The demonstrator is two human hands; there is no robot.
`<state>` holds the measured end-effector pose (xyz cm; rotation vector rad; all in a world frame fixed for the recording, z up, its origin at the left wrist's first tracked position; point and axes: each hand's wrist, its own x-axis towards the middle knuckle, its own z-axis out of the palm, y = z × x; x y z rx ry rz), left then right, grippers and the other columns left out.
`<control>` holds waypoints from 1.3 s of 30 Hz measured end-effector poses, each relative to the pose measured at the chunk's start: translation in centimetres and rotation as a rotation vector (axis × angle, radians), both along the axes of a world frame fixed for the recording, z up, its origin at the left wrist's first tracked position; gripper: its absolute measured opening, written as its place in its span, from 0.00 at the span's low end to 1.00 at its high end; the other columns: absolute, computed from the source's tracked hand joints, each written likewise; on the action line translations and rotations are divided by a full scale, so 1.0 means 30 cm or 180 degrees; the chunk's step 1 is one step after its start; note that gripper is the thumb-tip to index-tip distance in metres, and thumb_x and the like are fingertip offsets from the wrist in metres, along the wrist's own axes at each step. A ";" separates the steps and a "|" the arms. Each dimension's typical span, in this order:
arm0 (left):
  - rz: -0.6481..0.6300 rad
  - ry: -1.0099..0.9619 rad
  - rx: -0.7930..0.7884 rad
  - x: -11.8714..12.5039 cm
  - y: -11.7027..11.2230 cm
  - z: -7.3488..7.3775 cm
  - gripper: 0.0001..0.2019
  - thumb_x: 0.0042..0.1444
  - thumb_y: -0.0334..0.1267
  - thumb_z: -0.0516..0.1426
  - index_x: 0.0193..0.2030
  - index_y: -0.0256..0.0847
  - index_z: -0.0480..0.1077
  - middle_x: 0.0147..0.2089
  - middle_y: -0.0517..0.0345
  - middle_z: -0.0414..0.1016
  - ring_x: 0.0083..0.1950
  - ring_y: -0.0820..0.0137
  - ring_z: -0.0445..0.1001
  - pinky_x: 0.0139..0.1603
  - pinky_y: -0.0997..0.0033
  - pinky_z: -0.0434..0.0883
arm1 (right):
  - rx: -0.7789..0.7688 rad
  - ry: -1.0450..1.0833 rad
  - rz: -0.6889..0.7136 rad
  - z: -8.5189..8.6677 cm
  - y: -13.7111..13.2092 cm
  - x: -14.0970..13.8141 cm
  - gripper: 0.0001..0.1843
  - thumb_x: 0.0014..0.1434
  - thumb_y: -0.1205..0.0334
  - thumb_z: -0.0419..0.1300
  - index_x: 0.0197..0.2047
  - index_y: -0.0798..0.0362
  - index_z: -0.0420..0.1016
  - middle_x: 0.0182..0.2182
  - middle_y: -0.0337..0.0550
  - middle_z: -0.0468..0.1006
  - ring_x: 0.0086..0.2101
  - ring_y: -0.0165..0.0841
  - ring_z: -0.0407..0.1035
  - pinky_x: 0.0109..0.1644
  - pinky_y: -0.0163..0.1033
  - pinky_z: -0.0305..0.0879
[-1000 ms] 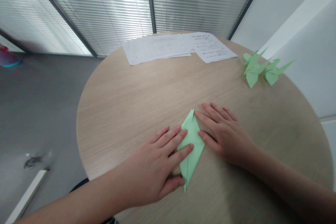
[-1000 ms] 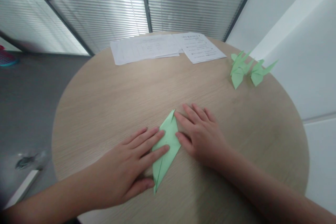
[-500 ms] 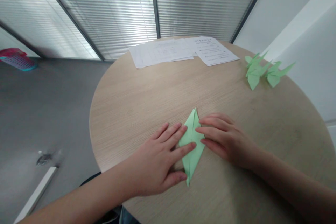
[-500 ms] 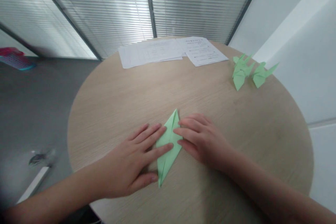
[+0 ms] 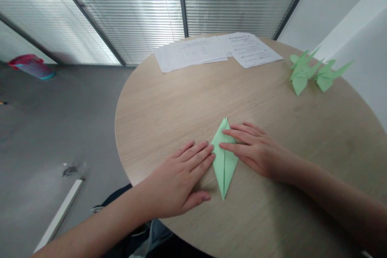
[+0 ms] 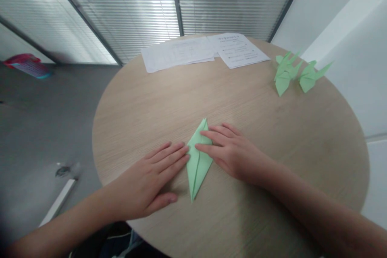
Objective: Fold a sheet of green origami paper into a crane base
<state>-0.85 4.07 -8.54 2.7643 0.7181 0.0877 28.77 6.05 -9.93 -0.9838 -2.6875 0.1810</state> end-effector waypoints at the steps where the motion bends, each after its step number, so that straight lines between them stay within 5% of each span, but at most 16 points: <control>1: 0.0005 -0.0001 -0.0020 0.002 -0.004 0.000 0.37 0.69 0.58 0.49 0.74 0.33 0.53 0.76 0.39 0.53 0.78 0.53 0.49 0.77 0.46 0.46 | -0.0006 -0.0016 -0.0009 0.001 -0.001 0.000 0.22 0.69 0.69 0.54 0.62 0.45 0.75 0.64 0.50 0.73 0.64 0.47 0.64 0.69 0.62 0.56; 12: 0.0033 0.0014 -0.0122 0.043 -0.131 0.006 0.39 0.67 0.58 0.53 0.75 0.33 0.51 0.77 0.40 0.52 0.78 0.51 0.50 0.77 0.45 0.46 | -0.0089 0.0005 -0.0085 0.002 -0.012 -0.005 0.22 0.68 0.64 0.57 0.64 0.47 0.74 0.65 0.50 0.71 0.66 0.47 0.61 0.70 0.62 0.54; 24: 0.0337 -0.0263 -0.0034 0.022 -0.143 0.005 0.31 0.68 0.49 0.55 0.72 0.33 0.58 0.74 0.39 0.59 0.76 0.54 0.56 0.75 0.48 0.57 | -0.0170 -0.0117 -0.0022 0.001 -0.018 0.004 0.34 0.62 0.49 0.65 0.68 0.48 0.68 0.69 0.52 0.66 0.68 0.52 0.57 0.71 0.64 0.50; 39: 0.0331 -0.0127 0.0144 0.029 -0.139 -0.002 0.34 0.67 0.56 0.54 0.73 0.37 0.58 0.76 0.43 0.56 0.76 0.51 0.54 0.76 0.45 0.49 | -0.0163 -0.0046 -0.0032 0.002 -0.021 0.003 0.26 0.65 0.57 0.62 0.64 0.50 0.73 0.67 0.54 0.69 0.67 0.51 0.58 0.71 0.65 0.51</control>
